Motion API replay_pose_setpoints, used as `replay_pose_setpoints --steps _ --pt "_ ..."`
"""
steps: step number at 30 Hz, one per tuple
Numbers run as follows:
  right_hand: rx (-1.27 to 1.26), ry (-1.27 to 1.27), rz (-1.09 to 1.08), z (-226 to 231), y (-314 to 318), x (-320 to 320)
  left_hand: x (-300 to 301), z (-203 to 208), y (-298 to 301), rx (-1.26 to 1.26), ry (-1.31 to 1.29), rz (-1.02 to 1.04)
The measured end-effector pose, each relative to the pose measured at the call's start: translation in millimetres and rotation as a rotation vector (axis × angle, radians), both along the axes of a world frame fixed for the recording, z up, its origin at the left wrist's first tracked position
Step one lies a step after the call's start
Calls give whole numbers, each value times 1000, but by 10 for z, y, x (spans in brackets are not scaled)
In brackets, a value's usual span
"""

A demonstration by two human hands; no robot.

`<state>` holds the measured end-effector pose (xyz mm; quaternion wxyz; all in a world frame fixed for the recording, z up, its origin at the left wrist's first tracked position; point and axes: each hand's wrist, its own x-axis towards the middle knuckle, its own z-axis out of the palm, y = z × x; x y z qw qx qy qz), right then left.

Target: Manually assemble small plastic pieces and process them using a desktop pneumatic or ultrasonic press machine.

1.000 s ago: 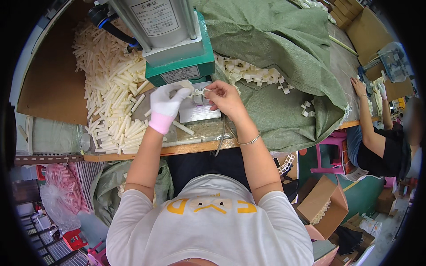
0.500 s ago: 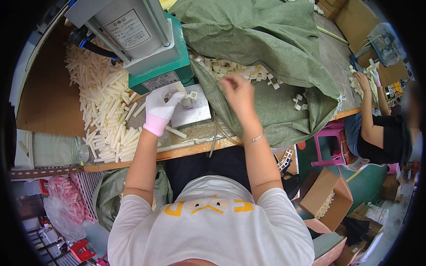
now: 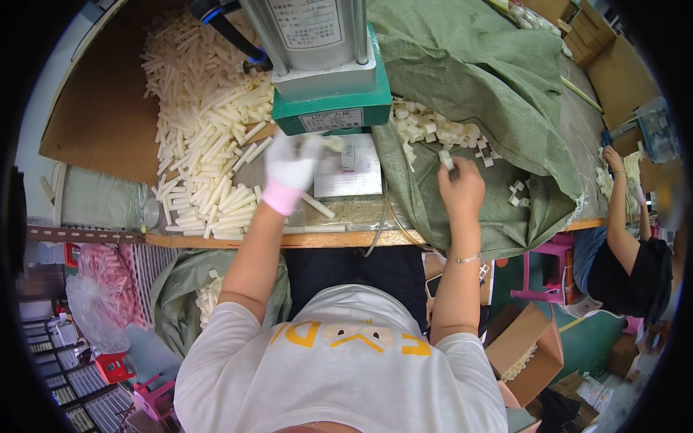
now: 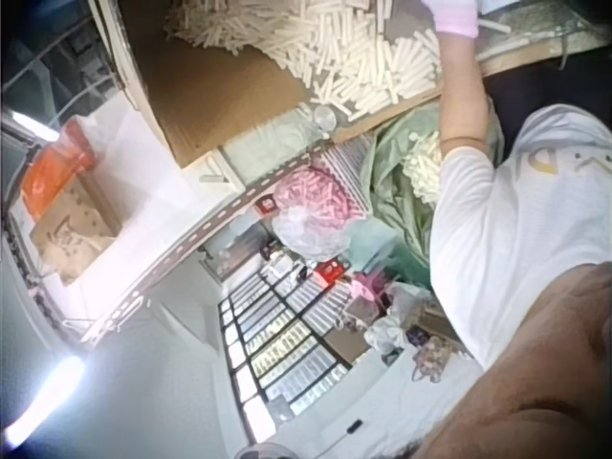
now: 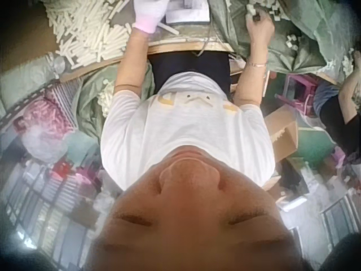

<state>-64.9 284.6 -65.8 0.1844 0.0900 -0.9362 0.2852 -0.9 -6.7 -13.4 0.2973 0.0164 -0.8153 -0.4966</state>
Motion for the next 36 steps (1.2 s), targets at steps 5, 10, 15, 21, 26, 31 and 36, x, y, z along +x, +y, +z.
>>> replay_pose_setpoints --steps 5,10,15,21,26,31,36 --pt "-713 -354 75 138 215 142 -29 -70 -1087 -4 -341 164" --pt "-1037 -636 475 420 -311 169 -87 -275 -1414 -905 -920 152" --pt "-1040 -639 654 384 -722 133 -16 -59 -1141 -880 -837 41" --pt "-1265 -812 589 390 -979 99 154 122 -767 490 -504 -323" --pt "-1152 -809 390 199 -1147 82 219 30 -444 693 -370 -339" --pt "-1008 -802 388 198 -1157 82 110 238 -99 574 -341 -279" --pt "-909 -774 376 216 -1156 17 -48 95 2 247 -379 -174"
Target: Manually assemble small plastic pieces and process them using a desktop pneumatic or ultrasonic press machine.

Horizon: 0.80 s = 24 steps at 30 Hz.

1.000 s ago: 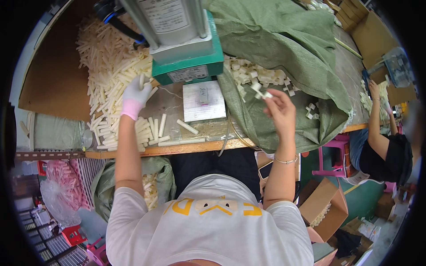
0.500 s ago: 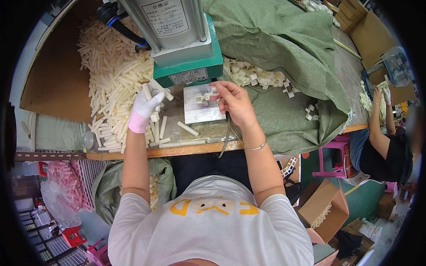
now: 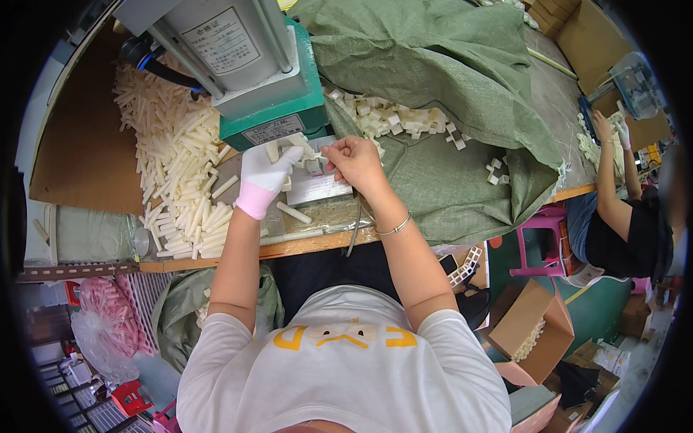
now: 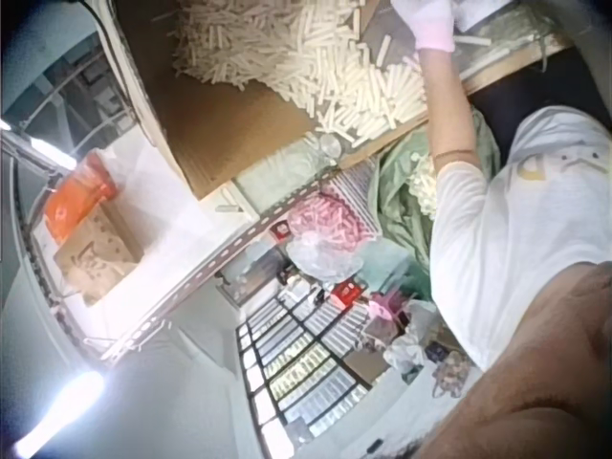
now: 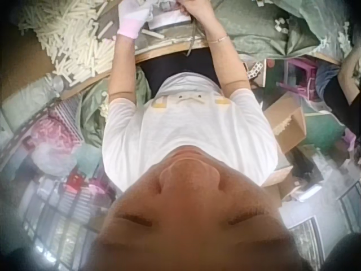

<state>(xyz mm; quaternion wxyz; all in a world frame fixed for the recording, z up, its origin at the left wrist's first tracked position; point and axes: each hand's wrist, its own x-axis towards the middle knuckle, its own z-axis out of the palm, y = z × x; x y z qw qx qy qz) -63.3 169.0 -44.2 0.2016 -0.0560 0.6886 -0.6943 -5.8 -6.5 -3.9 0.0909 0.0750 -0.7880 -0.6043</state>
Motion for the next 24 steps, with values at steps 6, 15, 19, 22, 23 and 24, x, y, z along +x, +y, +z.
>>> replay_pose_setpoints --steps 6,15,19,22,23,24 --pt "191 94 -9 145 4 -10 -4 64 43 -357 -11 -86" --pt "363 708 -183 132 -84 164 22 95 74 -363 34 -62" --pt "350 655 -11 153 49 201 45 83 68 -226 34 -52" --pt "311 702 5 41 42 170 21 128 48 -399 53 -76" --pt "363 772 -11 20 18 161 10 116 46 -399 54 -75" --pt "415 841 -28 11 5 156 -2 88 49 -434 72 -70"
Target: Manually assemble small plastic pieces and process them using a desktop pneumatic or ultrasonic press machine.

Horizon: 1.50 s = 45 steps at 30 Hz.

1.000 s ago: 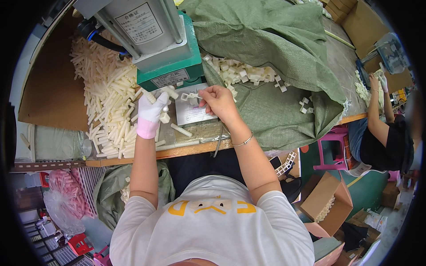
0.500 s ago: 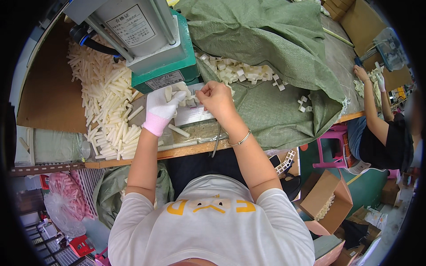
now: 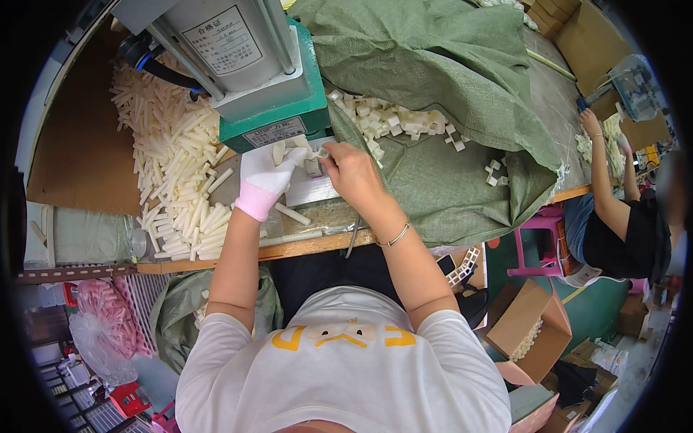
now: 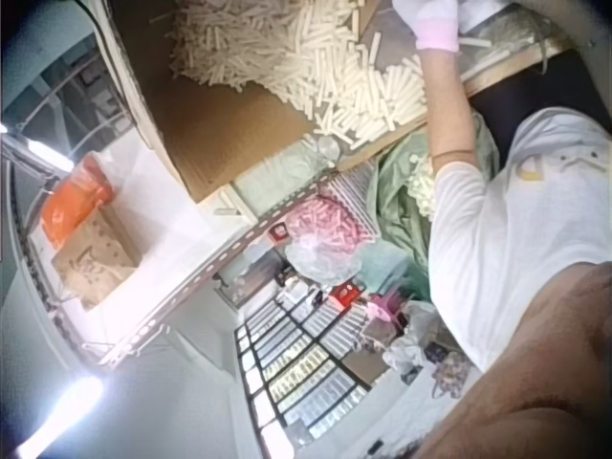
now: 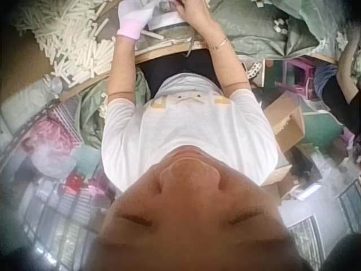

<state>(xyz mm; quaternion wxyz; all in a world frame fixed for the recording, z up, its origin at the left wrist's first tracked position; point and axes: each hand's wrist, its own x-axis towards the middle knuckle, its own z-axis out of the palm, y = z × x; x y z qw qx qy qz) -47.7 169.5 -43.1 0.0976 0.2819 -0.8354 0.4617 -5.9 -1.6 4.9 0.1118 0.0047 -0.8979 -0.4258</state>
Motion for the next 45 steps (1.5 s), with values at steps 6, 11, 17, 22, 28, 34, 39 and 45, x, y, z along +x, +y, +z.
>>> replay_pose_setpoints --steps 6,11,17,22,28,34,39,45 --pt "130 42 9 83 4 4 -23 -68 -8 -148 119 -35" --pt "28 -75 -57 74 182 -18 -16 -37 16 -64 92 -18" --pt "91 -27 -500 -17 739 -451 31 -20 113 -215 9 66" --pt "320 149 -446 -106 797 -608 -1 -105 187 -151 189 33" --pt "-144 -255 -367 -240 1080 -500 212 88 -391 678 -72 305" --pt "-578 -600 -121 89 1171 -243 369 102 -1489 373 -156 338" --pt "-491 -500 89 124 528 -119 275 168 -1533 -571 -446 275" --pt "-401 -516 9 -4 163 -4 35 -324 -1431 -1083 -713 136"
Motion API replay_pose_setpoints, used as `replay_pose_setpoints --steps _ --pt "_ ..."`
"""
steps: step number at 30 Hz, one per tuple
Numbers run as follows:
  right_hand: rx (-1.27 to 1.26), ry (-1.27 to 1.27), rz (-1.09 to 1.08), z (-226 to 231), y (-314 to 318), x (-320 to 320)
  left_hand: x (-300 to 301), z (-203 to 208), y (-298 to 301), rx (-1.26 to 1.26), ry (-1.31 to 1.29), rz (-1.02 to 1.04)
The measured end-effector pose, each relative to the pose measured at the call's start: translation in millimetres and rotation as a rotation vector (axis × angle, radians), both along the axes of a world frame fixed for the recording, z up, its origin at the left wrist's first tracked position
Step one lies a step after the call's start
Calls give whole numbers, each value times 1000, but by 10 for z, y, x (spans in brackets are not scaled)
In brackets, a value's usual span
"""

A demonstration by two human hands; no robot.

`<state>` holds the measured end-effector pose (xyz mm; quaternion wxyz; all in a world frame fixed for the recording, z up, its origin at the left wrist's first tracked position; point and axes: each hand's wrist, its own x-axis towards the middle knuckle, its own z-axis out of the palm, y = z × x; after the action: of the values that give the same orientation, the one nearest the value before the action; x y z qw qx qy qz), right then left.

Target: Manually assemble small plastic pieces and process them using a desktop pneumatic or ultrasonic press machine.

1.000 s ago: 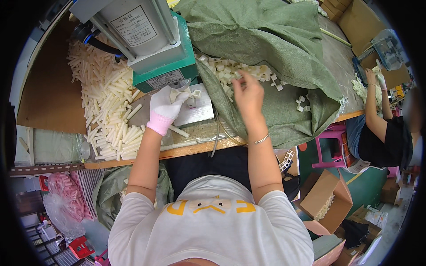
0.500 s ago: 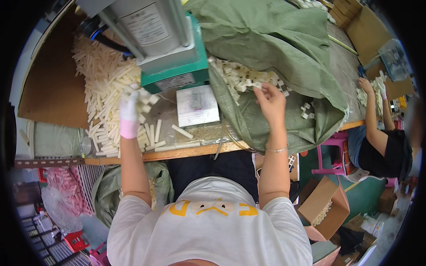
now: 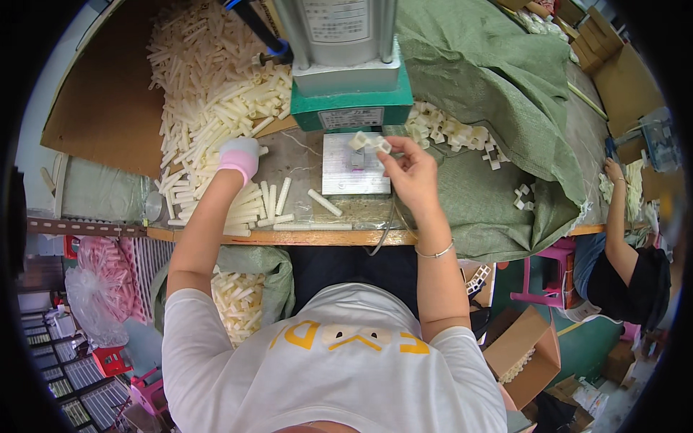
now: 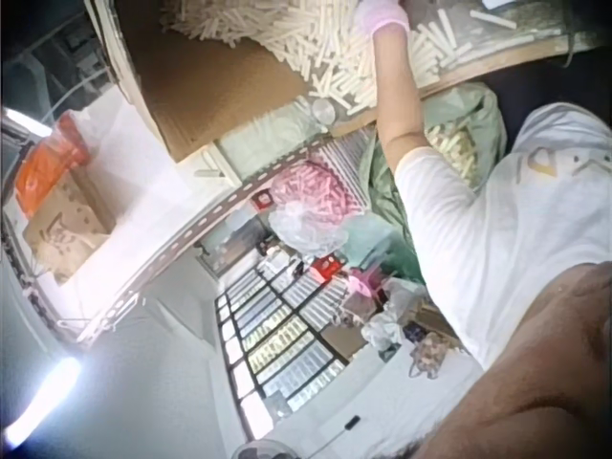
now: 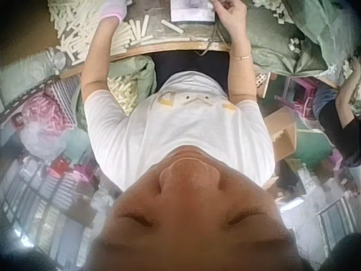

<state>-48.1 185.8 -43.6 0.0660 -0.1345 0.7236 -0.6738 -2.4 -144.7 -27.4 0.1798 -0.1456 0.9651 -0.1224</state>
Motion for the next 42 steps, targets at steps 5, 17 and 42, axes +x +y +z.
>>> replay_pose_setpoints --steps 5,17,42 --pt "310 291 -64 -25 -106 15 118 446 260 509 297 -119" --pt "620 662 -63 90 -173 49 -42 212 1372 1010 761 -82" --pt "952 426 -379 -411 516 -632 310 370 1380 1110 897 -99"
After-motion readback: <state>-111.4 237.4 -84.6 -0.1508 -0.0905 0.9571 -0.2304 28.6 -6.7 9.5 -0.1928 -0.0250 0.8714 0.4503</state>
